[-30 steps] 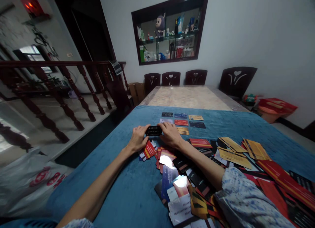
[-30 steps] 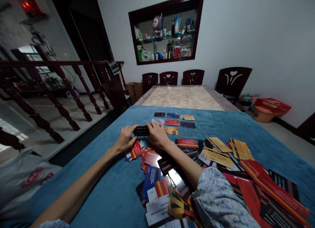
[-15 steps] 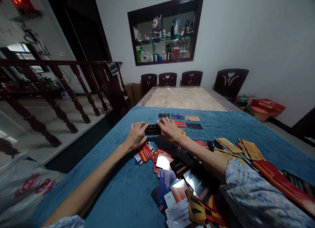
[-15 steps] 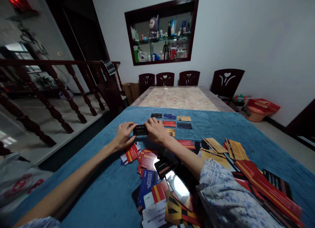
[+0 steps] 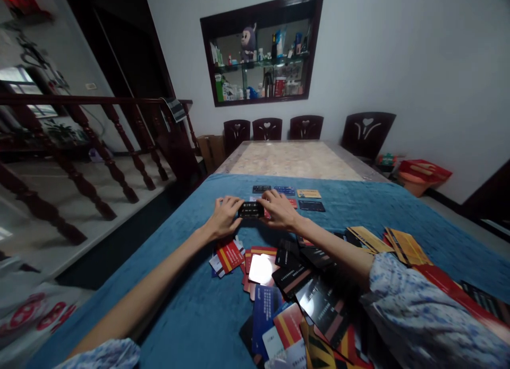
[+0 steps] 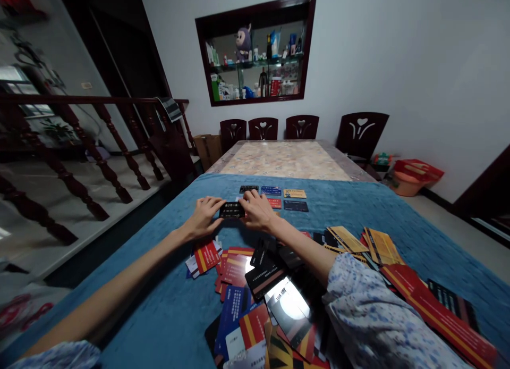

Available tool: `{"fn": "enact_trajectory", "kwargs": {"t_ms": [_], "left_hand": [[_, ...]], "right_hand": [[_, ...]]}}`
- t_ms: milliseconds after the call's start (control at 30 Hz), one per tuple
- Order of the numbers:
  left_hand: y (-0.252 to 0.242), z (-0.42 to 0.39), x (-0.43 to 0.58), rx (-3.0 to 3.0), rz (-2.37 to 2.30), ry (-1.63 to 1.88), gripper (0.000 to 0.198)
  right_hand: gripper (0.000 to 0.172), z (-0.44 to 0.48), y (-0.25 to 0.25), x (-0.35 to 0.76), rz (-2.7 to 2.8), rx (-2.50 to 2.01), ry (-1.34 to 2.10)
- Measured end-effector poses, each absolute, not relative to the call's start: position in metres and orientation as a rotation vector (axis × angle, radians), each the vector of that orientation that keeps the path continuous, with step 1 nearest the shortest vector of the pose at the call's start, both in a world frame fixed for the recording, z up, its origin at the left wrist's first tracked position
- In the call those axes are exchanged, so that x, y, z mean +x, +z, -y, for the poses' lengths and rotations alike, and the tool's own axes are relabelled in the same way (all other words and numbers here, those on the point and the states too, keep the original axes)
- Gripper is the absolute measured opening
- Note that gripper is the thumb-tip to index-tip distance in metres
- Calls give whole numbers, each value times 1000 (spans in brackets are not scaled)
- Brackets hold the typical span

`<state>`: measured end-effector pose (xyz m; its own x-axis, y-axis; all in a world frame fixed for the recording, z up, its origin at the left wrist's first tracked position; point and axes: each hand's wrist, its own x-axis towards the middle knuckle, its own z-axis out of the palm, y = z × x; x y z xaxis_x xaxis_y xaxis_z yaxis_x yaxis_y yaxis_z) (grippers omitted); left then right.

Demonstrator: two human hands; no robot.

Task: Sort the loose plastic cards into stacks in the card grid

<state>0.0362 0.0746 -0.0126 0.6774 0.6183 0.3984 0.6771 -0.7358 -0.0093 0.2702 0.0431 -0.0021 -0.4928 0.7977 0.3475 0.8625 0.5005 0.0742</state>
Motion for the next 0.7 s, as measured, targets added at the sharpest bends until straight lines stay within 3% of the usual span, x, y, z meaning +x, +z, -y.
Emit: {"fn": "enact_trajectory", "kwargs": {"t_ms": [333,700], "left_hand": [[-9,-95,59,-2782,1133,-416,52],[-6,-135,84,-2831,1207,-340,50]], "right_hand": [[42,-61,1,289,2540,-1490,-275],[43,-94,9,305,2598,-1608,-250]]}}
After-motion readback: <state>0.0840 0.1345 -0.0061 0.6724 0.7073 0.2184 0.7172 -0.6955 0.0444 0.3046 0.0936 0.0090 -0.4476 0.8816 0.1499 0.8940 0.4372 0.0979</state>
